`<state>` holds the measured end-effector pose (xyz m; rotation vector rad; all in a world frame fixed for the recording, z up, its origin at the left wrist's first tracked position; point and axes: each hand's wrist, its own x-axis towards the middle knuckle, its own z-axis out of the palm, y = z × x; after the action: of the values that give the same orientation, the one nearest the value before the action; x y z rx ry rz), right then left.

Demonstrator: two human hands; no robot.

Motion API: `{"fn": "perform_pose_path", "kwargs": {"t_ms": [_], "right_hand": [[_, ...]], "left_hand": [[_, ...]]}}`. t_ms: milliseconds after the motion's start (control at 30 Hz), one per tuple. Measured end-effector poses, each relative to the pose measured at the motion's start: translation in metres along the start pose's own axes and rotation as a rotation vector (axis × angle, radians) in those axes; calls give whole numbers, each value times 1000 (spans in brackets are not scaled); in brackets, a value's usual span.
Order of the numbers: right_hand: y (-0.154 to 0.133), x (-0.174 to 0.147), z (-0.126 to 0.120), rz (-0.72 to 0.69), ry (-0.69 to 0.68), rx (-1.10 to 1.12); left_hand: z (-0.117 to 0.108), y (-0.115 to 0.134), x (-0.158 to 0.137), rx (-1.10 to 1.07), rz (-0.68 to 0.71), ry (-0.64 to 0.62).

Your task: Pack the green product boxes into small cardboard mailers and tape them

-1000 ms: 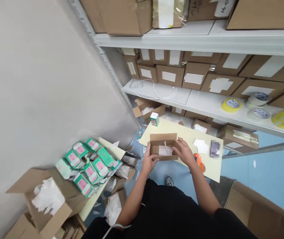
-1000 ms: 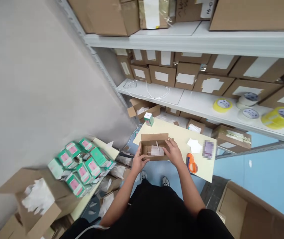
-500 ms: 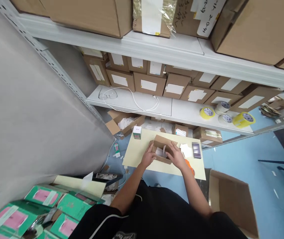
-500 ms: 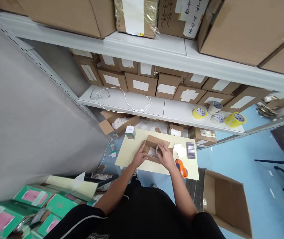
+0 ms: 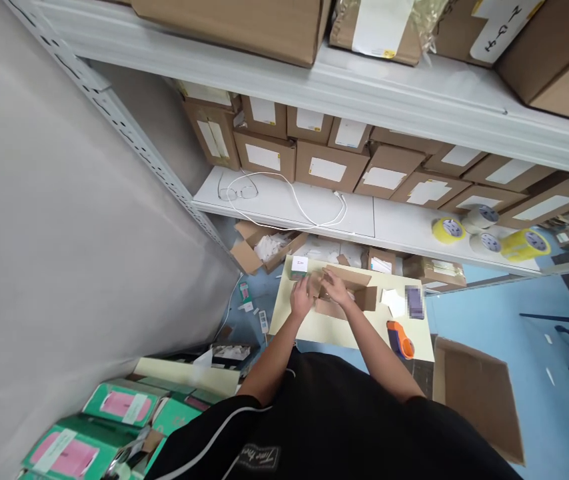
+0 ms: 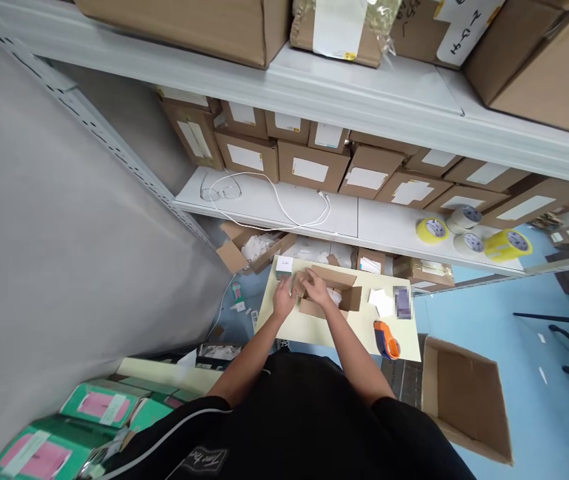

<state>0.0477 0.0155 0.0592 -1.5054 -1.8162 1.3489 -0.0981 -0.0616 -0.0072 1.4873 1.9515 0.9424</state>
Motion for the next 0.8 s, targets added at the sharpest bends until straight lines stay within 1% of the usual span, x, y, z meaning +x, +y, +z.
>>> {"fn": "perform_pose_path", "kwargs": {"t_ms": [67,100,167,267,367,467,533,600,700,767,800], "right_hand": [[-4,23,22,96,56,89],[-7,31,34,137,70,148],[-13,43,57,205,52,303],[-20,47,85,295,-48,564],[-24,44,97,354,-157,698],[-24,37,92,353,-172,690],[-22,32,82,329,-146,656],[-19,26,70,292,-115,606],[-11,19,53,225,-28,471],[-4,13,41,191,62,371],[0,10,35,166,108,323]], "left_hand": [[-18,-5,20,-22,-67,133],[-27,-8,32,-29,-85,160],[-42,-16,53,-41,-115,155],[-55,-29,73,-52,-201,84],[-63,-40,80,-32,-251,67],[-70,-45,79,-30,-258,89],[-79,-45,78,-22,-262,120],[-90,-41,74,-7,-254,179],[-108,-33,64,-37,-213,267],[-117,-25,57,-117,-176,257],[-119,-20,53,-171,-159,222]]}}
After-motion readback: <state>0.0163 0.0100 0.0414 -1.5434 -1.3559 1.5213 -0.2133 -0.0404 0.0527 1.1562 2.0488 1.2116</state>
